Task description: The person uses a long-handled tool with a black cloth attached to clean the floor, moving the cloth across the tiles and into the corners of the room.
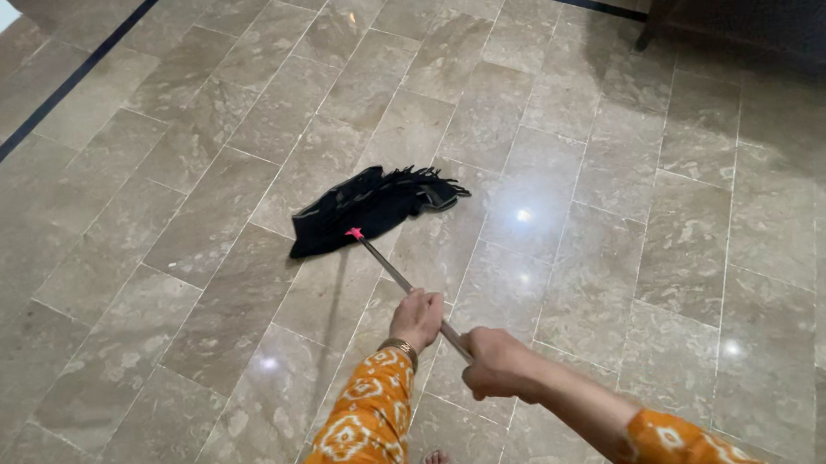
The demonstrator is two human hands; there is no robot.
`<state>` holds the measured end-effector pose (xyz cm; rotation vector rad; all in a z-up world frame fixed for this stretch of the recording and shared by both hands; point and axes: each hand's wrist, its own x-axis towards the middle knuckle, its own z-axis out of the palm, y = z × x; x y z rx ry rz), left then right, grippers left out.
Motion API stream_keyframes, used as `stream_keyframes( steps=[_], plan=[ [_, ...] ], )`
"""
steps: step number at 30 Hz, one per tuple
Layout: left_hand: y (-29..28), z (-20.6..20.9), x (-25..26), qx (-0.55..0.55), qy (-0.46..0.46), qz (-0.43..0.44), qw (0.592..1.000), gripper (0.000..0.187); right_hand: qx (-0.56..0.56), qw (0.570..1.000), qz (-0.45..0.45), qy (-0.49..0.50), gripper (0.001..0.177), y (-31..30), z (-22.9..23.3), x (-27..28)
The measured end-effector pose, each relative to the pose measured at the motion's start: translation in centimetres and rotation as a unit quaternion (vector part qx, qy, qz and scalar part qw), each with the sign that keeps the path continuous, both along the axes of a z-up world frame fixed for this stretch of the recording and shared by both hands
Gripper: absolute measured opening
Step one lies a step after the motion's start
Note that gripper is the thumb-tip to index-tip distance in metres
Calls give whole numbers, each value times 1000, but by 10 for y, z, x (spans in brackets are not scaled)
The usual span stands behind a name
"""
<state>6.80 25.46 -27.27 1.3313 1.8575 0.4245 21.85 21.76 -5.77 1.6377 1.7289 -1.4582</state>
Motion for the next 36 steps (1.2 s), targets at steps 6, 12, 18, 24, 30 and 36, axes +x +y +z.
stream_keyframes(
  steps=[6, 12, 18, 24, 30, 36],
  plan=[
    [-43, 12, 46, 74, -36, 12, 997, 55, 64, 997, -24, 19, 29, -45, 55, 35],
    [-90, 45, 88, -12, -93, 80, 992, 56, 247, 964, 90, 49, 22, -109, 103, 74],
    [-156, 16, 166, 152, -281, 185, 930, 47, 310, 936, 155, 57, 30, -173, 120, 121],
    [-192, 14, 214, 136, -435, 286, 843, 41, 369, 864, 343, 18, 24, -208, 103, 164],
    [-180, 7, 183, 134, -268, 184, 936, 44, 338, 864, 372, -8, 10, -198, 74, 159],
    [-117, -53, 121, 355, -58, 30, 933, 29, 365, 841, 400, 14, 12, -137, 51, 109]
  ],
)
